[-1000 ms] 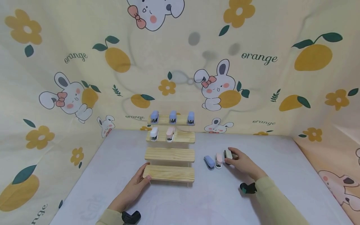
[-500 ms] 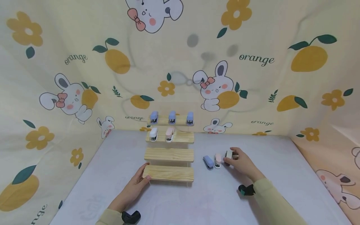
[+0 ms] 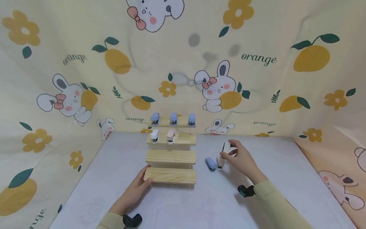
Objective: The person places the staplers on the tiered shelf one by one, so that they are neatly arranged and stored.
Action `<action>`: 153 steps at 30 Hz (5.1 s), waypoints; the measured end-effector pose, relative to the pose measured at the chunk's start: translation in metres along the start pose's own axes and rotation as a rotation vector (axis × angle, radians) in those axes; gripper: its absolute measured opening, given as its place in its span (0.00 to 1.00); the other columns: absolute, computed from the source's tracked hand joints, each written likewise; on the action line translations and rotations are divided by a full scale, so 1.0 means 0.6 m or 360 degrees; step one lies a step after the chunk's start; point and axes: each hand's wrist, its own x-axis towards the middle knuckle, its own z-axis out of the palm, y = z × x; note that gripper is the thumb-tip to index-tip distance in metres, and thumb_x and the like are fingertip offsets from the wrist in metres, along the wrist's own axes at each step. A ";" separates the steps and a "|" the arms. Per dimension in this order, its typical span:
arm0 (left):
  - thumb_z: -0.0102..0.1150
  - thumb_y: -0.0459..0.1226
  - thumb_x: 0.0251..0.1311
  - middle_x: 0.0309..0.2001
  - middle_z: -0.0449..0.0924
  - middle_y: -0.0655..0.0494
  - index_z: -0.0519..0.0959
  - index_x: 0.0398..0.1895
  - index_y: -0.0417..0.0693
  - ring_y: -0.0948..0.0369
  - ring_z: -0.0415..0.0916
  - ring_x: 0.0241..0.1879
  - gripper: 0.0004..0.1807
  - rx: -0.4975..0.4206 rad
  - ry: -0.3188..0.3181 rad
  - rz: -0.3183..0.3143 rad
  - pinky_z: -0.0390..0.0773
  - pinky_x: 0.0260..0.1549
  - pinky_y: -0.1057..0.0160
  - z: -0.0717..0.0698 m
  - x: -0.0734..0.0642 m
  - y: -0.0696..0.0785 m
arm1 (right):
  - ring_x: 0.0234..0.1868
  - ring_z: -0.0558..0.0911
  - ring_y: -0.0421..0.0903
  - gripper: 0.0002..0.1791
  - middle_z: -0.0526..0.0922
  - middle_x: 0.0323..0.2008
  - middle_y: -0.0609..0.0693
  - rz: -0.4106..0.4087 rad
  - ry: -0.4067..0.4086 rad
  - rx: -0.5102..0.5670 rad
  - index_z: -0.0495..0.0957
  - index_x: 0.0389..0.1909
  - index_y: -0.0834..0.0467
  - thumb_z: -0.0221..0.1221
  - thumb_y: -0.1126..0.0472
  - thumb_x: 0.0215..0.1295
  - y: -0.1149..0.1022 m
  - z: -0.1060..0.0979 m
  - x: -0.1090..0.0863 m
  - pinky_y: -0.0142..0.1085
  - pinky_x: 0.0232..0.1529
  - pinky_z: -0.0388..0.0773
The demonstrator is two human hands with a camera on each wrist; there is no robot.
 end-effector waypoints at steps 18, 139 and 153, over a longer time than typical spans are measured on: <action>0.52 0.56 0.64 0.74 0.48 0.54 0.52 0.74 0.63 0.56 0.45 0.72 0.38 0.0033 -0.0001 0.0012 0.49 0.69 0.51 -0.009 0.004 0.005 | 0.41 0.75 0.49 0.40 0.74 0.48 0.52 -0.0336 0.0090 0.0212 0.63 0.60 0.55 0.67 0.39 0.52 -0.156 0.017 0.019 0.42 0.41 0.75; 0.52 0.55 0.65 0.75 0.46 0.53 0.50 0.75 0.61 0.54 0.43 0.73 0.38 -0.0017 -0.0039 0.0030 0.47 0.69 0.51 -0.002 -0.001 -0.001 | 0.54 0.73 0.54 0.44 0.70 0.60 0.56 0.0178 -0.0089 0.0229 0.64 0.64 0.55 0.63 0.33 0.53 0.026 0.057 -0.001 0.49 0.52 0.75; 0.52 0.56 0.64 0.75 0.46 0.55 0.51 0.75 0.63 0.56 0.43 0.73 0.38 -0.0022 -0.0038 0.0011 0.48 0.69 0.53 -0.002 -0.001 0.000 | 0.47 0.79 0.49 0.34 0.77 0.49 0.51 -0.0064 0.0009 0.0479 0.71 0.54 0.52 0.70 0.41 0.49 -0.093 0.058 -0.046 0.38 0.40 0.80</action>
